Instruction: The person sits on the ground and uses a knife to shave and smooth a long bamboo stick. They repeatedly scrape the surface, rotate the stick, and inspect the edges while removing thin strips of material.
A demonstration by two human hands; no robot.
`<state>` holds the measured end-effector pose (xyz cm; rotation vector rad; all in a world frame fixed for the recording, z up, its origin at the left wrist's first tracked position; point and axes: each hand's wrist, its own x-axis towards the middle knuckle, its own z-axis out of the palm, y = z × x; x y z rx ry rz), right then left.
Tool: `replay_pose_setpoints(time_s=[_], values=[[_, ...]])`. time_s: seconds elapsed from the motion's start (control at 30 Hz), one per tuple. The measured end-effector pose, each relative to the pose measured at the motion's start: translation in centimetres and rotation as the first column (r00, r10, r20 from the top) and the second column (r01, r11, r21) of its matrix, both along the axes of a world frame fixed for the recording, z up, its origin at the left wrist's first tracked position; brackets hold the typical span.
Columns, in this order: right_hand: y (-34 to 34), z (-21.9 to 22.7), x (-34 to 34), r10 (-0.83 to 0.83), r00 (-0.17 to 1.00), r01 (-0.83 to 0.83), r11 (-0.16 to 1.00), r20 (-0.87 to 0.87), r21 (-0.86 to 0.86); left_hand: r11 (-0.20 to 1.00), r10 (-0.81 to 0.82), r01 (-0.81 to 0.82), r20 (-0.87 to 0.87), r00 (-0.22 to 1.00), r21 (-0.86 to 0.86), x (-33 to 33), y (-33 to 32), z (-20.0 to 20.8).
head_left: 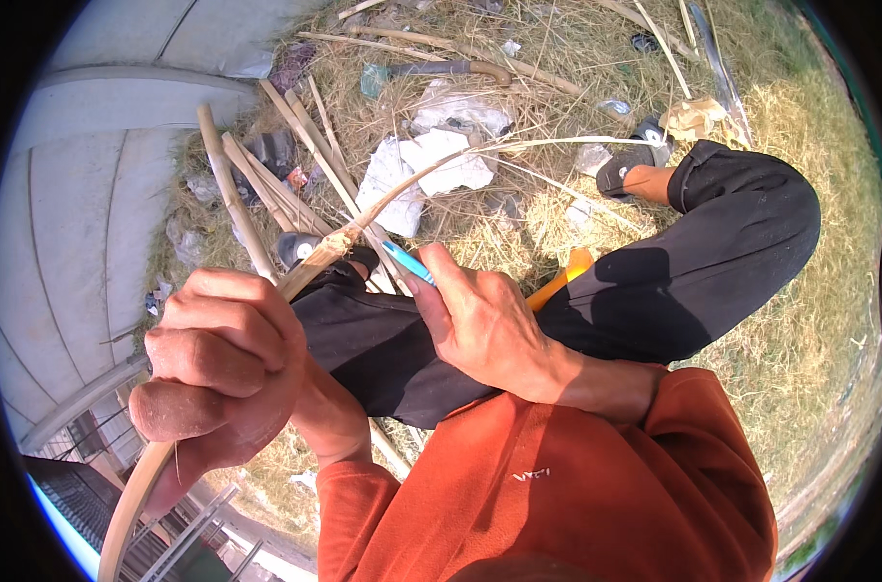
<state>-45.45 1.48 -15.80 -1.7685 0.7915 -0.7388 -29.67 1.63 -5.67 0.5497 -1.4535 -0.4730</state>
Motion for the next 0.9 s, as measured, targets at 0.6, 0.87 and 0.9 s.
replay_pose_setpoints(time_s=[0.6,0.87,0.9], values=[[-0.7,-2.3,-0.6,-0.010,1.000,0.010,1.000,0.009,-0.019,1.000,0.014,-0.014,0.002,1.000,0.008,0.0,-0.2,0.0],[-0.7,-2.8,-0.4,0.024,0.992,-0.031,0.998,-0.124,-0.055,1.000,-0.001,0.002,-0.030,1.000,0.014,0.0,0.1,-0.1],[-1.4,-3.6,-0.3,0.019,0.989,-0.025,0.999,-0.148,-0.037,1.000,0.005,-0.005,-0.031,1.000,0.026,0.3,0.2,0.0]])
